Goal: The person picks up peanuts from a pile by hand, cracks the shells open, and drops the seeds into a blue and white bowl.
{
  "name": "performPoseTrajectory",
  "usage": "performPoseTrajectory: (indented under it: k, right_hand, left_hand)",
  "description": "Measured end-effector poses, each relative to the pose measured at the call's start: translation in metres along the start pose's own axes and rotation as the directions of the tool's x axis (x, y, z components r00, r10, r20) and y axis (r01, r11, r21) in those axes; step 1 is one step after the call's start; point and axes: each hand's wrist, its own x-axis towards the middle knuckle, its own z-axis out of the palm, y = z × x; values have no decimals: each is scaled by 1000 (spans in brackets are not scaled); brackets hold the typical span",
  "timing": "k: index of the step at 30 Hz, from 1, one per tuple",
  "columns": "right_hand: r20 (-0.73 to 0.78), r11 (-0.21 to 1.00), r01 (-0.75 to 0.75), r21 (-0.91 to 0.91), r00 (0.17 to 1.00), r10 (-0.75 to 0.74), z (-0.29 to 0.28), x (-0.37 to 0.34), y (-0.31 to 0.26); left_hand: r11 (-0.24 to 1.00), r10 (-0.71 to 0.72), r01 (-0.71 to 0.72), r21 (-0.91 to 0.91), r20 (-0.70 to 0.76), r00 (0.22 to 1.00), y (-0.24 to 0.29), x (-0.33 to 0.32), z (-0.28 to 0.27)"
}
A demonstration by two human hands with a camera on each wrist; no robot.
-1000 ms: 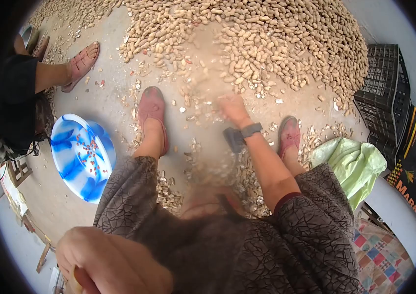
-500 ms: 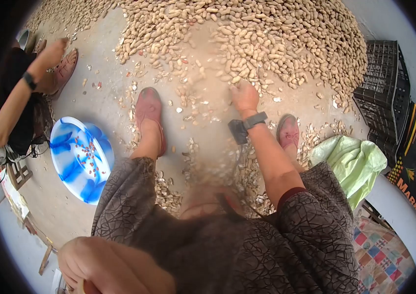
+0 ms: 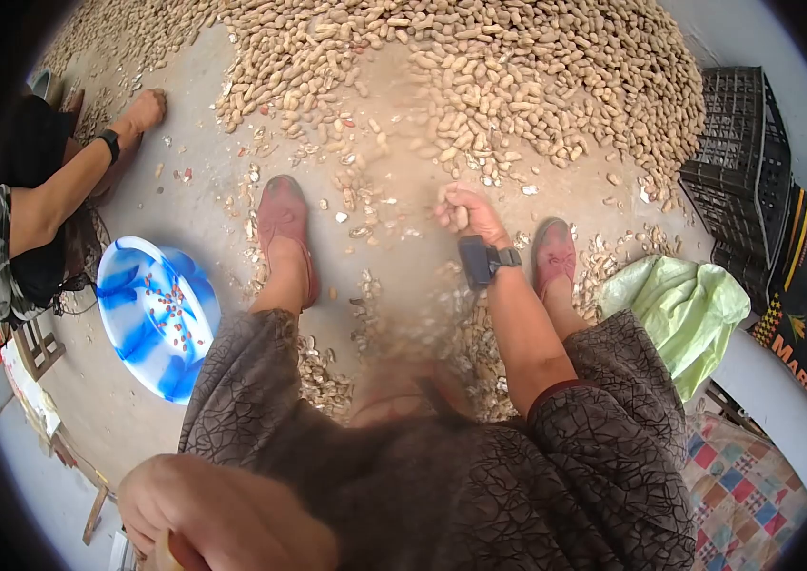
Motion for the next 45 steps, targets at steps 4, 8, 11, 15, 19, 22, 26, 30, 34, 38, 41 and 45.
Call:
performPoseTrajectory:
  k: [4,8,11,15,19,22,26,30,34,38,41,45]
  right_hand:
    - [-24,978,-103,183,994,110,16,-8,-30]
    - [-99,947,20,-322,994,-55,12,32,-39]
    - [-104,692,78,-717,971,-217,30,56,-37]
    - [83,-65,55,-996,808,-583,43,79,-19]
    - [97,-80,62,-995,803,-588,44,80,-12]
    - [-56,294,110,-949,863,-502,34,75,-18]
    - [-31,985,31,-170,999,-36,32,24,-67]
    - [-22,975,-39,219,999,45,68,-25,-122]
    - [242,950,-93,299,970,19,108,-72,-175]
    - [477,951,-64,301,874,-92,144,-123,-219]
    - [492,945,-32,325,860,-140,170,-164,-246]
    - [587,963,-14,271,795,-153,195,-208,-260]
  left_hand:
    - [982,-100,132,-136,223,970,-1,7,-14]
    - [976,-70,110,-187,209,975,-5,6,-10]
    - [977,-82,131,-168,272,959,-2,10,-16]
    - [986,-128,158,-61,341,931,3,12,-19]
    - [934,-20,117,-338,278,960,-10,2,-21]
    - [995,-71,71,-67,6,997,4,-4,0]
    - [992,-22,23,-121,8,1000,4,-1,-1]
    - [979,88,-79,-190,35,996,0,-4,2]
    - [981,75,-78,-176,-25,997,0,-5,14]
    - [984,122,-121,-134,2,993,-3,2,13]
    - [975,215,-210,-76,54,975,-6,9,14]
    - [937,349,-347,-36,116,930,-7,11,24]
